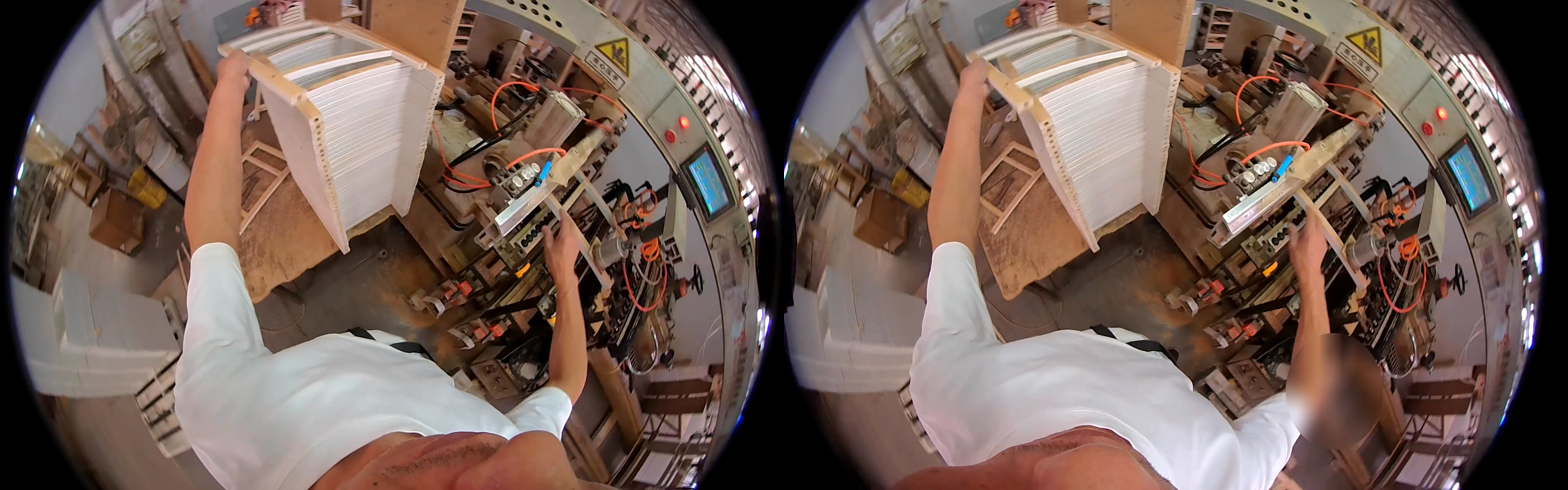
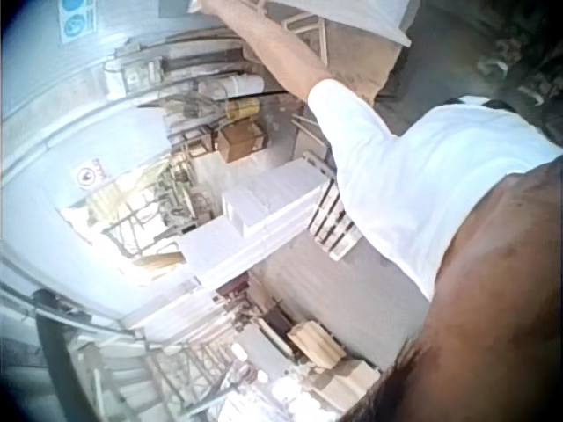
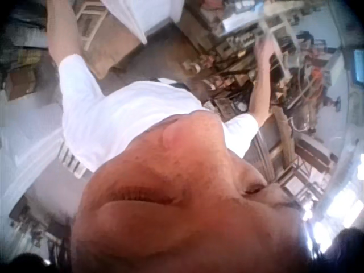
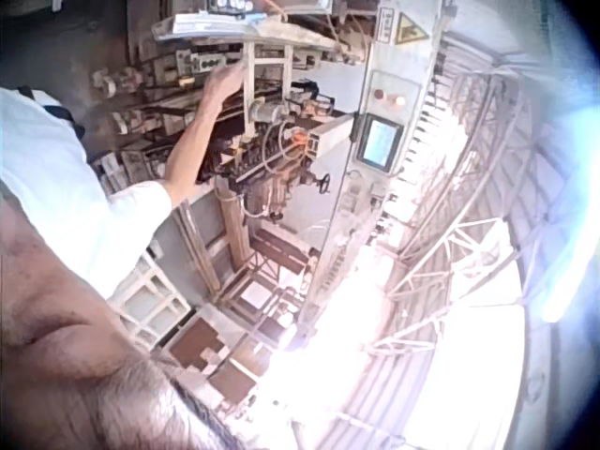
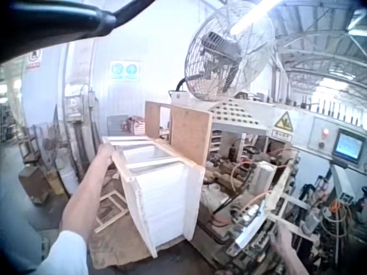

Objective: The person repeatedly picks up wooden chair frames from a stack and places them onto a machine jig. They align the frames on the jig and press a button to operate the machine, then remove the frames and return them to the stack. This cycle is performed multiple times in a repetitive manner.

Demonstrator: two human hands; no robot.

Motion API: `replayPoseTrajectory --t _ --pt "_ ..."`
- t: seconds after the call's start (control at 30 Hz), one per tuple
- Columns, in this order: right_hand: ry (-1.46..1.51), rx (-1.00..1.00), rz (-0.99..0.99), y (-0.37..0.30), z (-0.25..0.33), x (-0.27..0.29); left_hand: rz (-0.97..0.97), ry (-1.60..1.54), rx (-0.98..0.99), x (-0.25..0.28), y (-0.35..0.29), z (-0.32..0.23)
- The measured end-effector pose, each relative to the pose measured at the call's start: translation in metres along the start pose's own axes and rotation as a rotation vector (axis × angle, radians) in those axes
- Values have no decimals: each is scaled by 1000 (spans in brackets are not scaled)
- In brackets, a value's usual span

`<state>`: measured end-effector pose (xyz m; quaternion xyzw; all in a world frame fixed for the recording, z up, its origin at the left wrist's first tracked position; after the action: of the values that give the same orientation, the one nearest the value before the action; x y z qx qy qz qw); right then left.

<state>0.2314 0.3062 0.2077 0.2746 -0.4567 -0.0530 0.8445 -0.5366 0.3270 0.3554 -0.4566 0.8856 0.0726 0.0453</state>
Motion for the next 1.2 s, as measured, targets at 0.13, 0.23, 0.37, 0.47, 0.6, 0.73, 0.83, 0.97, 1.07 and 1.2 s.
replayPoseTrajectory --t 0.13,0.23,0.37,0.47,0.6,0.73,0.83,0.97,1.07,1.2 --pt "186 -169 45 -78 51 -14 47 286 -63 -29 40 50" --pt "307 -366 12 -137 47 -26 79 618 -111 -22 39 48" --pt "362 -574 -83 -193 50 -32 152 899 -660 -51 -62 -22" --pt "411 -655 -143 -219 60 -34 591 1067 -744 -101 -136 -38" --pt "400 -646 -112 -260 66 -46 850 1199 -762 -124 -166 -30" --pt "406 -816 -72 -314 78 -40 765 1214 -879 -122 -172 -31" --pt "438 -897 -131 -371 76 -25 759 1217 -933 -124 -173 -31" --pt "438 -875 -312 -447 68 13 459 1361 -1116 -128 -163 -31" --pt "303 -860 -444 -505 65 61 314 909 -1427 -150 -204 -47" --pt "-106 -842 -557 -554 94 162 664 391 -1015 -143 -449 -29"
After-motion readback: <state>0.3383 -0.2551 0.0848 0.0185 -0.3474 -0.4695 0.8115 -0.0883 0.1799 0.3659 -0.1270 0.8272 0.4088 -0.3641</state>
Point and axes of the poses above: each hand's wrist, its own y-axis towards the middle knuckle, its own x-axis out of the back of the hand, z = x × y, the point moved 5 cm from there along y, towards the middle knuckle, and after that the axes turned 12 degrees about y, right-handed, at the moved point
